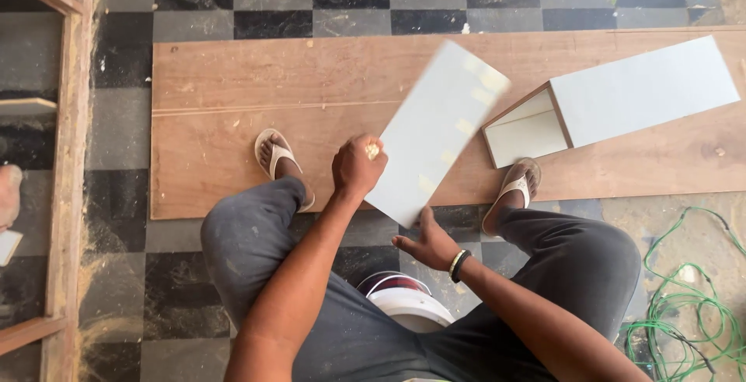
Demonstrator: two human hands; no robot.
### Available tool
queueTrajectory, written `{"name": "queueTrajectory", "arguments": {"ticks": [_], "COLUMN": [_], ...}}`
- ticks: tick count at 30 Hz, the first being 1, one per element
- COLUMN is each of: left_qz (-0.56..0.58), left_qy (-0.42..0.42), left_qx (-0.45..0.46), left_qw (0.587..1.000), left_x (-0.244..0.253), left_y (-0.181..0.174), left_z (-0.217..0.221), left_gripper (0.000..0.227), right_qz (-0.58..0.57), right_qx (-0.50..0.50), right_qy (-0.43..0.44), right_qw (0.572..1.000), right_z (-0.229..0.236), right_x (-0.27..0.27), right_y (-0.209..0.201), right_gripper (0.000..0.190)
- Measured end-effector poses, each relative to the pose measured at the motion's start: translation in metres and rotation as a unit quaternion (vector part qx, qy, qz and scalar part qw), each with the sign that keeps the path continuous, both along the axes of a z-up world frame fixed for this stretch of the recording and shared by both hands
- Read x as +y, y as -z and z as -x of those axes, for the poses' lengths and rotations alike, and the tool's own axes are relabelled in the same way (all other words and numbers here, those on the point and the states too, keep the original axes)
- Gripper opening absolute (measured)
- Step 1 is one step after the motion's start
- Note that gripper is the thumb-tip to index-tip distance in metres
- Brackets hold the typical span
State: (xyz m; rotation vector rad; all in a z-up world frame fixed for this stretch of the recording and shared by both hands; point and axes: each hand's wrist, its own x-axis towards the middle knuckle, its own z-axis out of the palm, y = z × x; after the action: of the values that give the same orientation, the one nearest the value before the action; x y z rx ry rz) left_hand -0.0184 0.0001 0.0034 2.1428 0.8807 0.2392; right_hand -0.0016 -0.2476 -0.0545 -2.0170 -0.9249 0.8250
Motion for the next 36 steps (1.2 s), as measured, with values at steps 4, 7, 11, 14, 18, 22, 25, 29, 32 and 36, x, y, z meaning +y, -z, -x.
{"name": "queueTrajectory", "arguments": {"ticks": [4,7,11,14,18,22,25,29,32,36], "left_qz": [-0.033,-0.064,0.087,0.149,0.162,0.137,0.109,0.122,0.116,0.100], "left_qy": [-0.012,-0.018,0.014,0.025,0.013,0.014,0.027,0.024,0.028,0.033], "left_qx": [-0.082,-0.119,0.009,0.060,0.027,0.029,0.012,0.033,0.031,0.015], "left_qw": [0.996,0.991,0.996,0.987,0.986,0.990,0.994,0.992,0.992,0.994], "left_x": [-0.001,-0.005,-0.011,-0.012,-0.010,-0.015,-0.016,-0.016,-0.017,-0.017], "left_y": [-0.001,-0.004,-0.009,-0.003,0.011,0.018,0.016,0.011,0.017,0.020], "left_z": [-0.009,-0.016,-0.020,-0.019,-0.019,-0.021,-0.022,-0.021,-0.022,-0.022], "left_gripper": [0.016,0.014,0.014,0.017,0.019,0.018,0.018,0.018,0.018,0.018], "right_qz": [0.066,0.270,0.170,0.123,0.090,0.109,0.121,0.104,0.097,0.066], "right_qx": [0.137,-0.029,-0.143,-0.221,-0.228,-0.223,-0.212,-0.223,-0.217,-0.050], "right_qy": [-0.051,-0.081,-0.015,-0.022,-0.020,-0.017,-0.027,-0.060,-0.062,0.030], "right_qw": [0.987,0.959,0.975,0.967,0.969,0.969,0.970,0.967,0.969,0.996], "right_z": [-0.027,-0.053,-0.071,-0.068,-0.066,-0.074,-0.077,-0.077,-0.078,-0.081], "right_x": [0.019,0.029,0.040,0.052,0.063,0.069,0.068,0.065,0.067,0.067], "right_y": [-0.026,-0.054,-0.079,-0.090,-0.078,-0.065,-0.061,-0.050,-0.071,-0.079], "right_gripper": [0.076,0.040,0.035,0.060,0.070,0.066,0.056,0.035,0.024,0.036]}}
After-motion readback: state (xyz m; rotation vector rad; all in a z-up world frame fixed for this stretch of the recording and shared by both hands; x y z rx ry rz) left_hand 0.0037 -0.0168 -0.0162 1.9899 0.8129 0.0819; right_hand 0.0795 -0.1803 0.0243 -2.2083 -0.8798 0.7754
